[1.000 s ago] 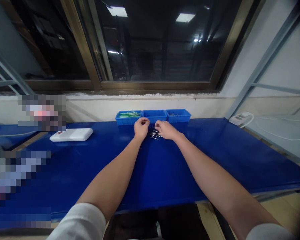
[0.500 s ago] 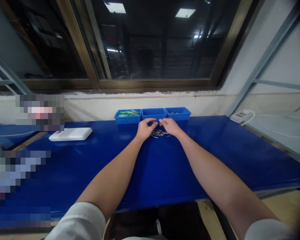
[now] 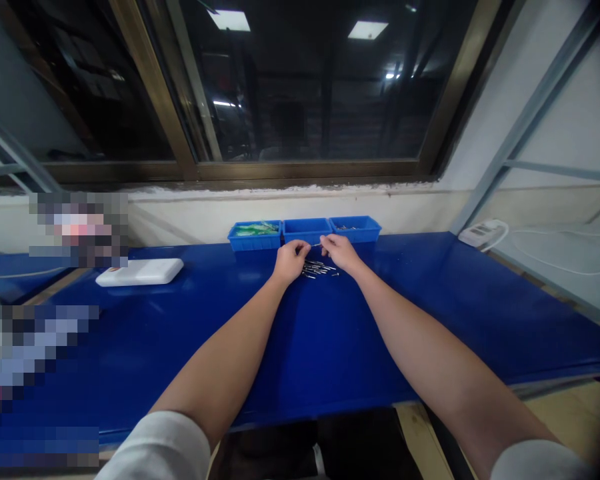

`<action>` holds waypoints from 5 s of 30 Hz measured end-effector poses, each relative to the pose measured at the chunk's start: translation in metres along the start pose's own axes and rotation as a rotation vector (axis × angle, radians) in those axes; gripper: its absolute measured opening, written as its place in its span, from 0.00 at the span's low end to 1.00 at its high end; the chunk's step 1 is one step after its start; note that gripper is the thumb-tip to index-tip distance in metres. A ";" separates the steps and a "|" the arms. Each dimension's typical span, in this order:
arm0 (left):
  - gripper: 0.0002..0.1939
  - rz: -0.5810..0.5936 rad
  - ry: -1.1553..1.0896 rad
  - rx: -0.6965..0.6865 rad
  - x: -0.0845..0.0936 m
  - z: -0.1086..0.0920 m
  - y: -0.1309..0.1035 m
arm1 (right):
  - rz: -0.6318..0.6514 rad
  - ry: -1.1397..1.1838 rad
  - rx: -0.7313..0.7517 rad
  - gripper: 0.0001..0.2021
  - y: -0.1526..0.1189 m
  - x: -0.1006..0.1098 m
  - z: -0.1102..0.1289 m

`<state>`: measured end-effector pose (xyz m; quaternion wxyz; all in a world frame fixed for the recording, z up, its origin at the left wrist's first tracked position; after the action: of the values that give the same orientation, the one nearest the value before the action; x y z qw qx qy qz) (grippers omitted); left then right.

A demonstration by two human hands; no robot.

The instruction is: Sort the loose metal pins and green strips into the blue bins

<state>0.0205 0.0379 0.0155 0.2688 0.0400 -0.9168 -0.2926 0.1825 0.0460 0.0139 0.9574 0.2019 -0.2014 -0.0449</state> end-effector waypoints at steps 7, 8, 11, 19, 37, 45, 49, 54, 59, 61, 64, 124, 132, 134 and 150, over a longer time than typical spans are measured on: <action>0.09 0.012 0.042 0.019 0.000 -0.002 -0.001 | 0.041 0.362 -0.099 0.27 0.000 0.001 0.000; 0.09 0.017 0.047 0.018 -0.001 -0.001 -0.001 | 0.031 0.379 -0.124 0.28 0.001 0.001 -0.001; 0.09 0.012 0.038 0.023 -0.002 0.001 0.000 | -0.033 0.411 -0.178 0.33 0.004 0.006 -0.005; 0.12 -0.026 0.058 0.081 -0.002 0.005 0.002 | -0.405 0.360 -0.185 0.39 0.014 0.040 -0.019; 0.28 0.248 0.457 0.017 -0.002 -0.007 -0.008 | 0.167 -0.421 -0.172 0.03 0.006 0.045 -0.009; 0.50 0.651 0.482 -0.045 -0.005 -0.006 -0.017 | 0.548 -0.509 -0.207 0.14 0.001 0.050 -0.001; 0.50 0.646 0.506 -0.052 -0.012 -0.013 -0.021 | 0.558 -0.501 -0.192 0.13 0.000 0.047 -0.005; 0.45 0.619 0.514 -0.053 -0.023 -0.017 -0.022 | 0.439 -0.396 -0.099 0.05 0.000 0.028 -0.013; 0.35 0.526 0.512 -0.088 -0.026 -0.014 -0.018 | 0.288 -0.301 0.030 0.03 0.000 0.015 -0.017; 0.32 0.482 0.494 -0.119 -0.026 -0.013 -0.017 | 0.278 -0.277 0.037 0.03 -0.001 0.013 -0.019; 0.29 0.438 0.444 -0.124 -0.025 -0.013 -0.016 | 0.281 -0.259 0.032 0.04 -0.002 0.014 -0.020; 0.14 0.011 0.264 -0.165 -0.012 -0.011 -0.005 | -0.064 0.342 -0.061 0.25 -0.006 0.006 -0.011; 0.15 0.044 0.254 -0.167 -0.011 -0.012 -0.004 | -0.058 0.502 -0.121 0.27 -0.003 0.007 -0.015; 0.15 0.053 0.248 -0.166 -0.012 -0.012 -0.004 | -0.060 0.495 -0.129 0.29 -0.004 0.008 -0.015; 0.12 -0.151 0.255 -0.003 0.001 -0.002 -0.002 | -0.652 0.552 -0.239 0.33 0.007 0.047 -0.036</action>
<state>0.0204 0.0350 0.0169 0.3603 0.1453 -0.8691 -0.3061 0.2401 0.0577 0.0035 0.9277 0.1473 0.1425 -0.3121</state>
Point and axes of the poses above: each hand's wrist, its own y-axis towards the middle knuckle, its own x-axis out of the back of the hand, z = x × y, the point moved 3 cm from there along y, towards the middle knuckle, and after that the axes turned 4 degrees about -z, right-handed, at the moved point
